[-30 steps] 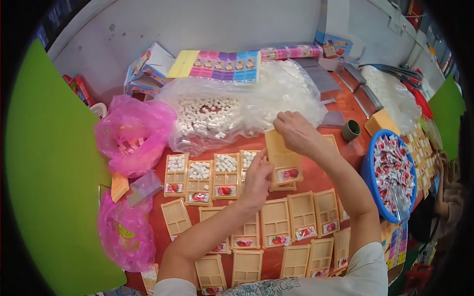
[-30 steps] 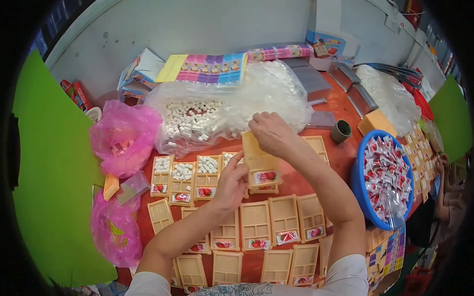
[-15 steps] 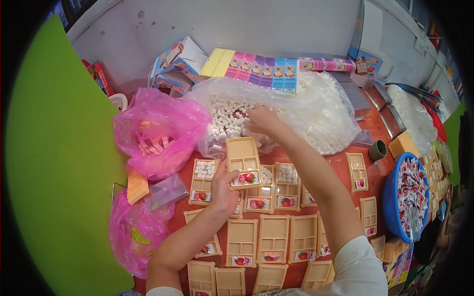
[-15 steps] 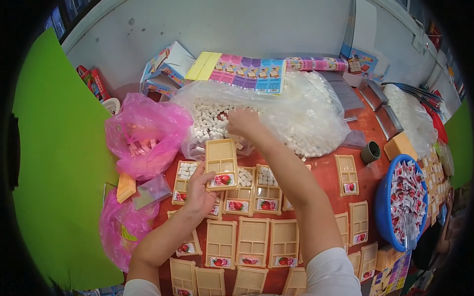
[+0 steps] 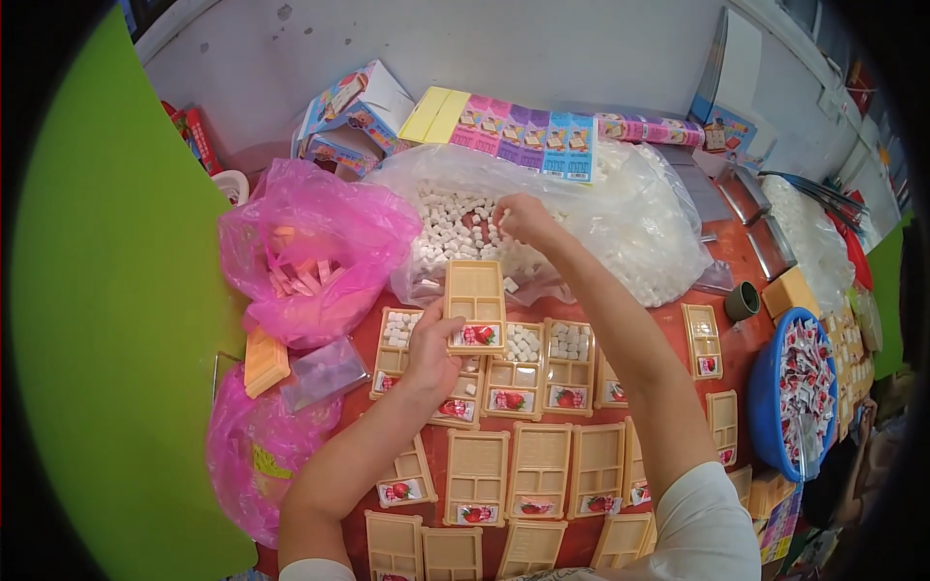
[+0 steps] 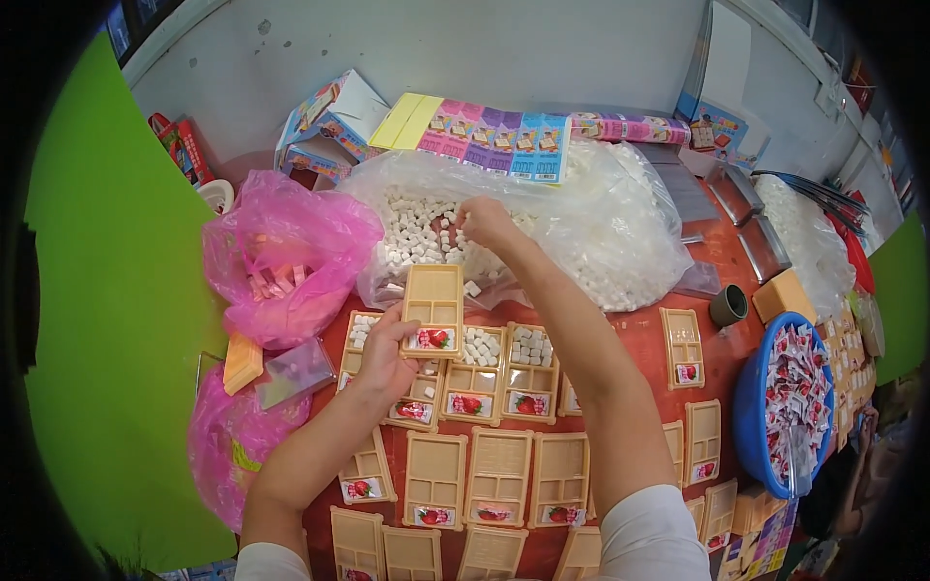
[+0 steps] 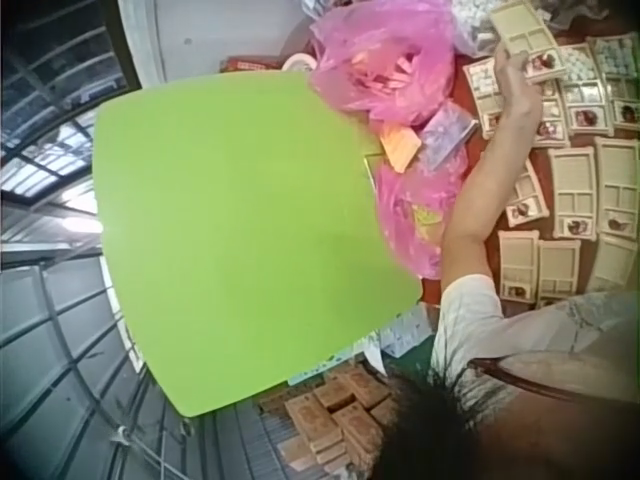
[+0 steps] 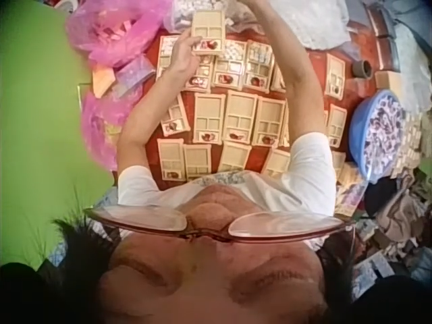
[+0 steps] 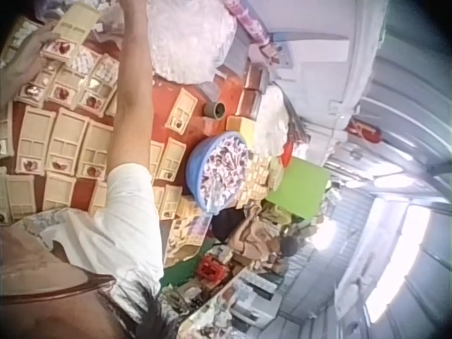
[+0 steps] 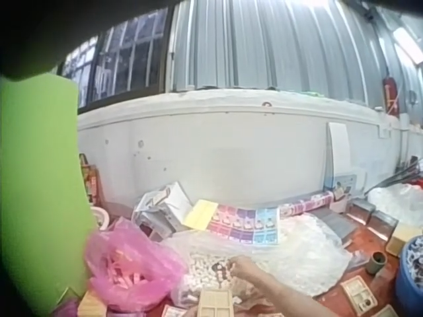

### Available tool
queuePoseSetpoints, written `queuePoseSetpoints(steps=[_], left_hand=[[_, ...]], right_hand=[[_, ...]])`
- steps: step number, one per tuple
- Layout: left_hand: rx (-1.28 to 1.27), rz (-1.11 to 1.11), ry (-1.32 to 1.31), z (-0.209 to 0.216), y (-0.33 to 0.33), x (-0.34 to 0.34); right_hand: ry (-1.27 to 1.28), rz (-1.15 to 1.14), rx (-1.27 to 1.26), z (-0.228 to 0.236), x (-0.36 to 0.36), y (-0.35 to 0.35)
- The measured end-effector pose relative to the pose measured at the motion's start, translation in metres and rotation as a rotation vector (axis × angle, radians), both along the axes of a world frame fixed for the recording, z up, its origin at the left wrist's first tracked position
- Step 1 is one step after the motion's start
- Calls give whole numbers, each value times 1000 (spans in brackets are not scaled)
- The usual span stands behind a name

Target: Placing small white items into partitioned plastic trays on a production line.

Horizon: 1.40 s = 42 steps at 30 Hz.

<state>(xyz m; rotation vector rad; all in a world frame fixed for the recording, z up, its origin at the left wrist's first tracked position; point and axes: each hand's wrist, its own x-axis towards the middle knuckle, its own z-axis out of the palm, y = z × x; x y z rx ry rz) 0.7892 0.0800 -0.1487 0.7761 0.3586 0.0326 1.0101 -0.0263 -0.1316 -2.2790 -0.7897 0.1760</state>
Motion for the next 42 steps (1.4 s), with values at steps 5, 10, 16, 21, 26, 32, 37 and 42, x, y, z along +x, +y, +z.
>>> queuePoseSetpoints(steps=[5,10,16,21,26,32,37,42], left_hand=[[11,-32,-21,4,-9,21],[5,-16,-2,-8,-10,32],[-14,-33,-7,0,-14,23],[-67,-36,-27,6,-16,10],[-158,-42,-122,11,-30,-11],[-160,-158,-63,15,-69,-29],[-185,-247,-27,26,-112,-36],[-180,-356,-55,24,-179,-32]], right_hand=[[36,158,38,21,-33,7],[-76,325,-135,25,-56,4],[-34,279,153,19,-46,-21],[74,151,339,19,-53,-35],[137,58,221,15,-75,-53],[233,75,101,26,-95,-107],[331,15,-9,43,-108,-163],[-19,-8,-206,29,-106,-231]])
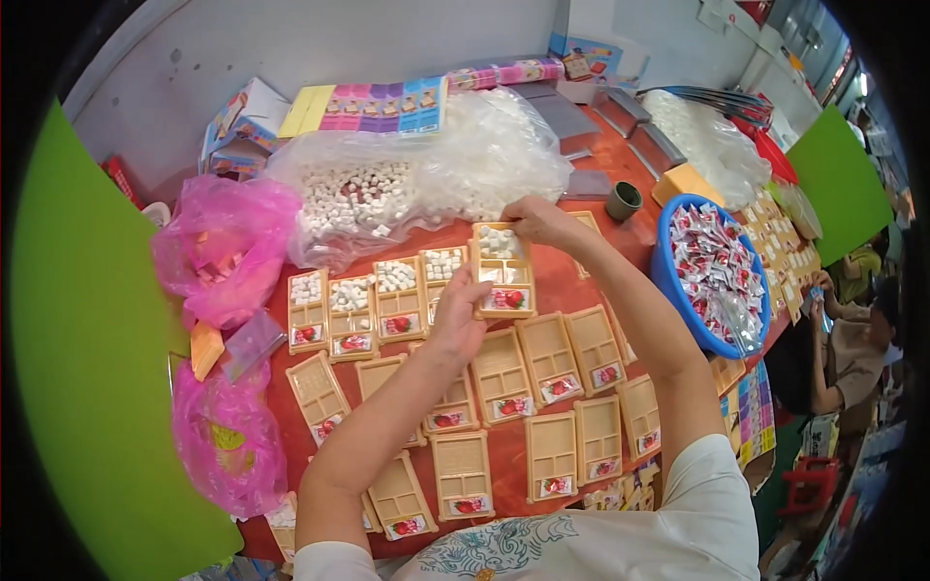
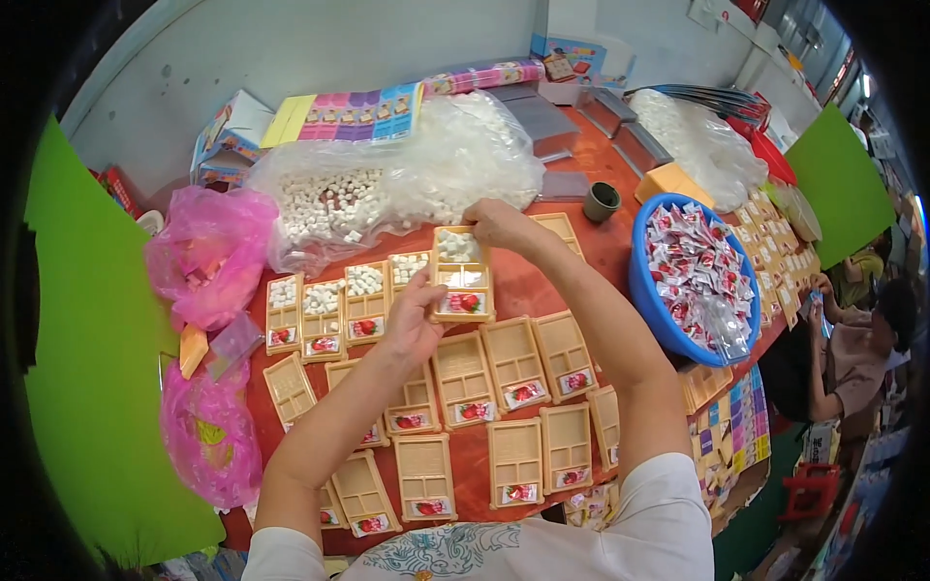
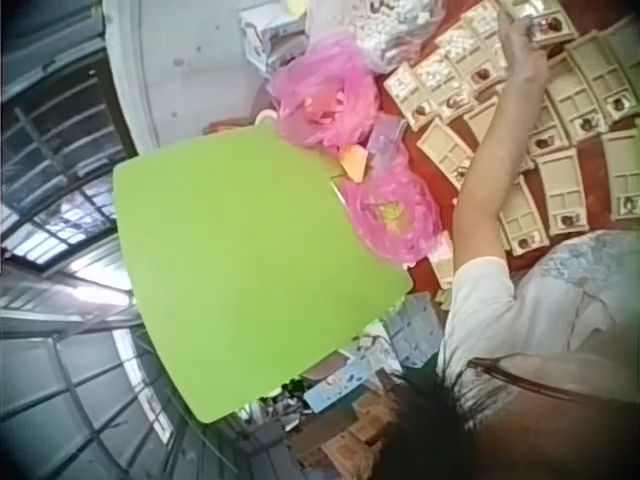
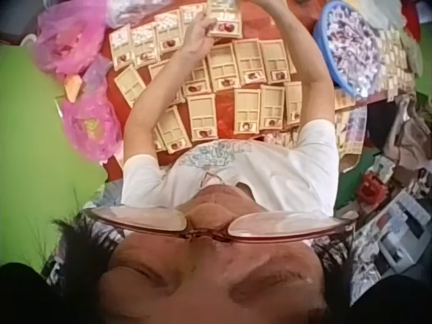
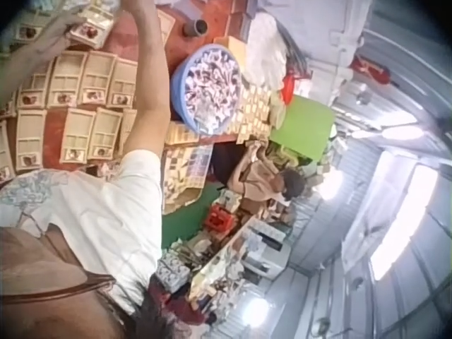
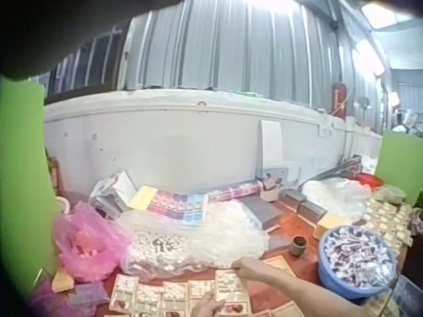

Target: Placing small white items into partitioned plastic trays on a production line.

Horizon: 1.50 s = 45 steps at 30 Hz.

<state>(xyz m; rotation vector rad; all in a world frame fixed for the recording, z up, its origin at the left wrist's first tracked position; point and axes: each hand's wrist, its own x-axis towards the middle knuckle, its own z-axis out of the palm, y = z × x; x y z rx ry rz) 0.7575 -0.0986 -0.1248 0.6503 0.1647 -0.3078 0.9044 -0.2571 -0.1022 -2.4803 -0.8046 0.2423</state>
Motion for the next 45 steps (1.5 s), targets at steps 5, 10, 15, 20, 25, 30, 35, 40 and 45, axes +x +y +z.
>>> queuePoseSetpoints(steps=[5,10,15,20,25,30,35,40,45], left_hand=[[134,-187,27,3,-43,1],[255,-189,110,-22,-46,5],[250,-143,106,-14,-42,-1],[309,-173,78,-6,-45,-8],[808,-168,-300,-12,-29,8],[1930,-154,-1000,-38,-20,35],[2076,-258,-984,-42,-29,40],[2036,-212,-1094,-38,-51,55],[2085,-365,-1139,-54,-78,79]], right_hand=[[41,-155,-18,-25,11,-64],[-57,-181,-108,-39,13,-89],[-69,-209,-14,-46,7,-81],[-164,-168,15,-66,15,-82],[-455,-202,-19,-49,-7,-76],[-354,17,-181,-36,-36,-68],[-481,-16,-108,-50,-42,-76],[-378,-220,299,-39,-40,-91],[-494,-434,105,-52,-14,-116]])
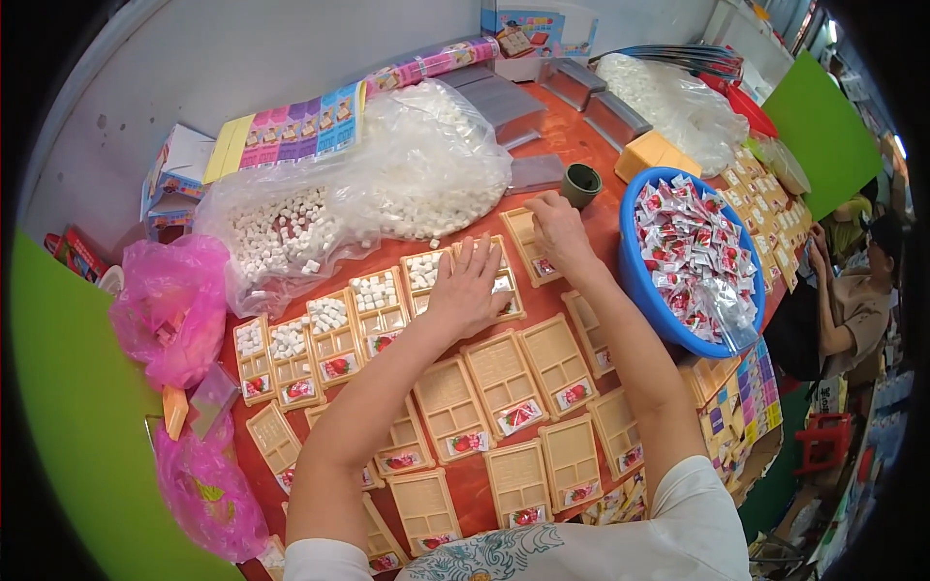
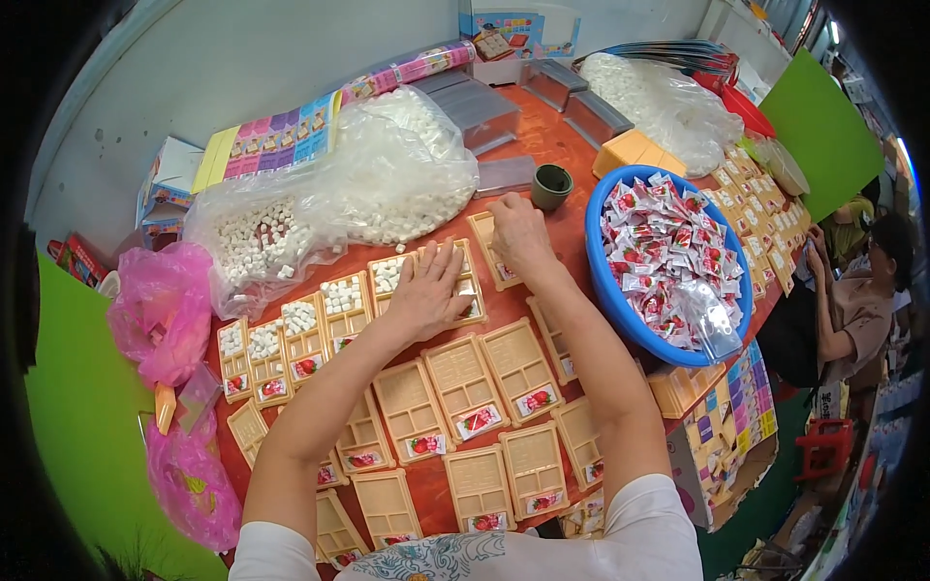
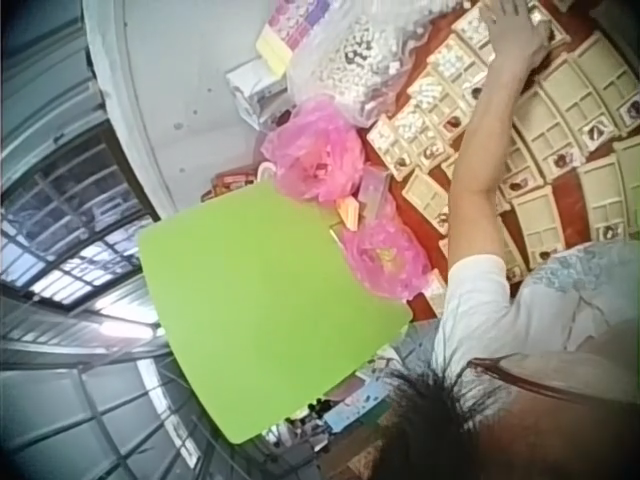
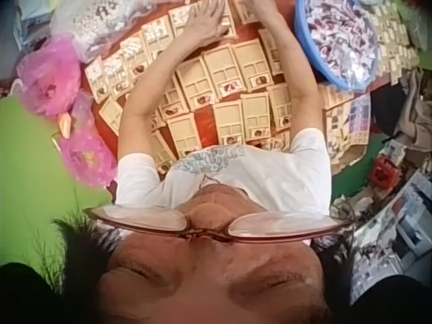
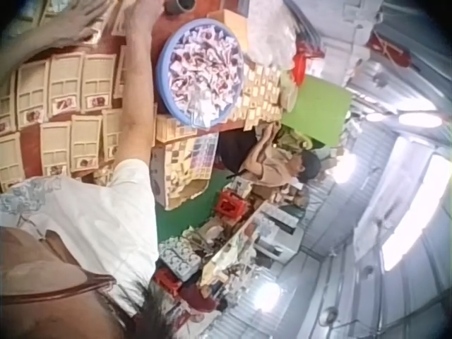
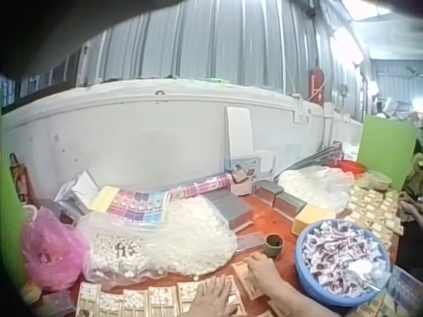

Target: Placing small white items into partitioned plastic trays on a production line.

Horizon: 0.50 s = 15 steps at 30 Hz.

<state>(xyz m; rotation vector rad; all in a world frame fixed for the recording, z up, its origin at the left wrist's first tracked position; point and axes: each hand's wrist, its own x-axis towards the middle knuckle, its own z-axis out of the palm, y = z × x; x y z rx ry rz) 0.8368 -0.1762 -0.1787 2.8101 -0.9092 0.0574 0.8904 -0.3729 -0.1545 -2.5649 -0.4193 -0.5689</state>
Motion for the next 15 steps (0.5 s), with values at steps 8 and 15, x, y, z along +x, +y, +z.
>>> queuePoseSetpoints(steps=[8,15], left_hand=[[90,38,112,4,-7,1],[-261,28,-28,1,-12,-1]], right_hand=[[75,-146,-442,-20,35,-15],[-34,-20,-489,-22,46,-23]])
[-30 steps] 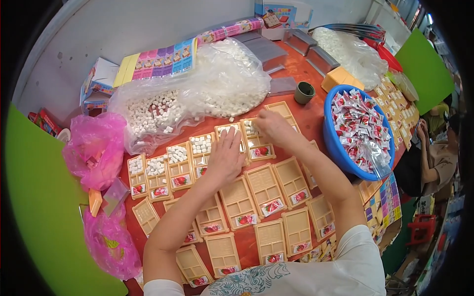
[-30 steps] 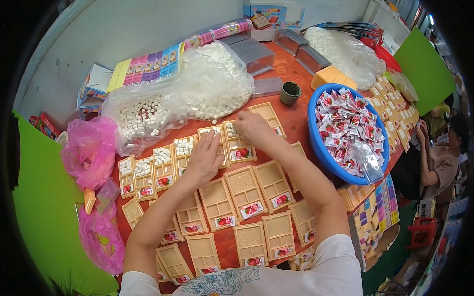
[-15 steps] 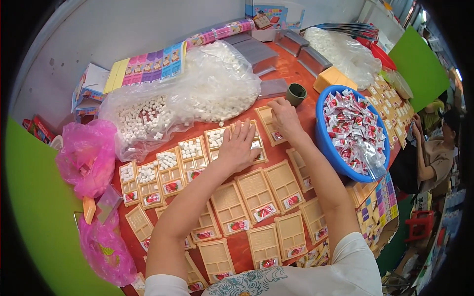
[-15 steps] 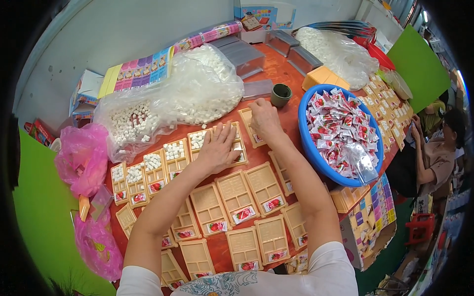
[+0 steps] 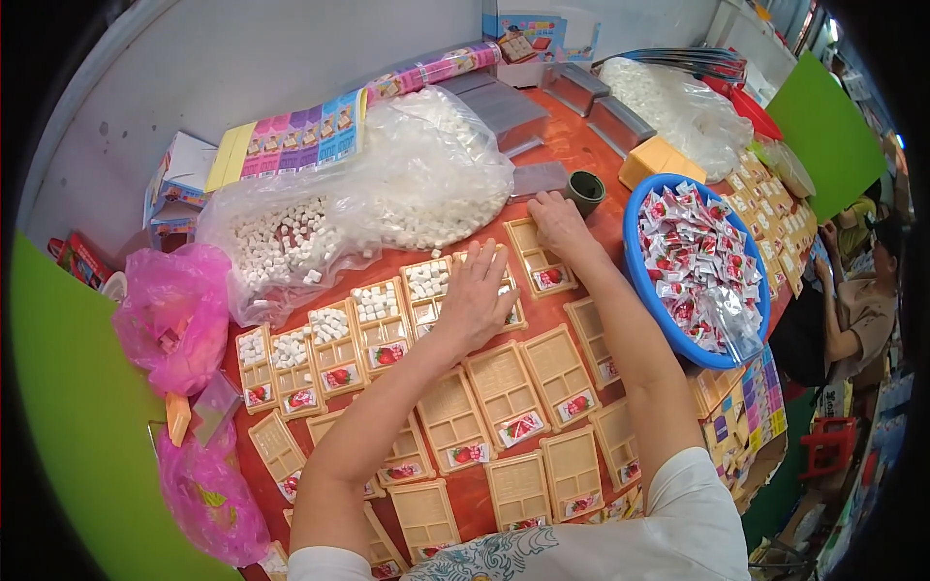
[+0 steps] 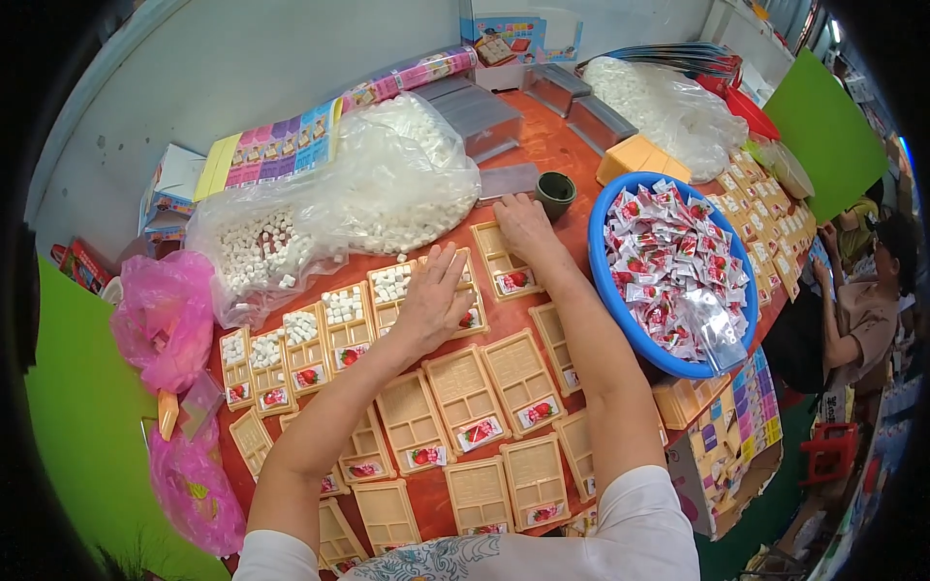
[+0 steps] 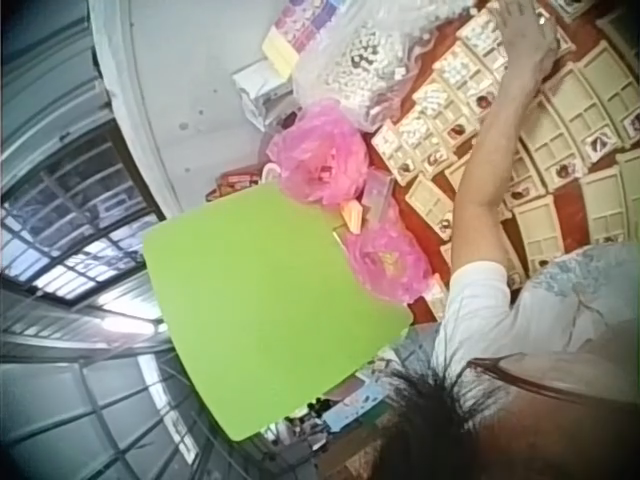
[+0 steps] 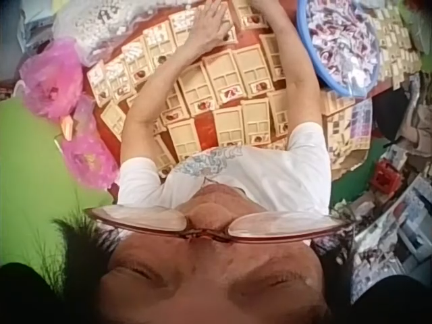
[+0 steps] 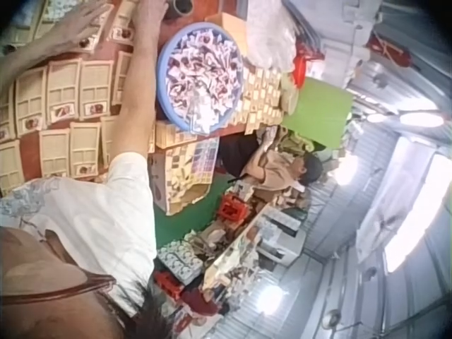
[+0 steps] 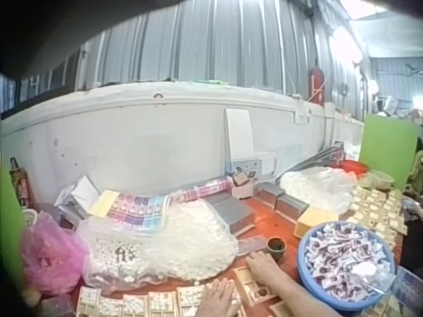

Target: Placing small white items into partitioned plastic trays on a production line.

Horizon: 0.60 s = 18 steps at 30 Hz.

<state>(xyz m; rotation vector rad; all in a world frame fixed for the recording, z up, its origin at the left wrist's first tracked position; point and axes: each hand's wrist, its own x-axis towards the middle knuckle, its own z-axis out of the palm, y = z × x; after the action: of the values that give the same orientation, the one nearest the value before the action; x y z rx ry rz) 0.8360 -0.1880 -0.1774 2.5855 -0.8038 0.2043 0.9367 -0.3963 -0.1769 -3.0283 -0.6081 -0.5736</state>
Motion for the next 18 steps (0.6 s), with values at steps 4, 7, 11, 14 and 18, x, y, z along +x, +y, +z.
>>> queuePoseSetpoints(steps=[4,7,11,14,18], left_hand=[[-515,-78,193,11,-8,0],[-697,-22,354,13,-13,3],[-856,89,585,8,-15,18],[-939,123,661,7,-21,26],[-1037,111,691,-4,-29,40]], right_hand=[[-31,36,-83,5,3,1],[-37,38,-91,8,7,1],[-25,15,-125,12,9,5],[7,23,-145,20,15,4],[57,25,-215,39,20,11]])
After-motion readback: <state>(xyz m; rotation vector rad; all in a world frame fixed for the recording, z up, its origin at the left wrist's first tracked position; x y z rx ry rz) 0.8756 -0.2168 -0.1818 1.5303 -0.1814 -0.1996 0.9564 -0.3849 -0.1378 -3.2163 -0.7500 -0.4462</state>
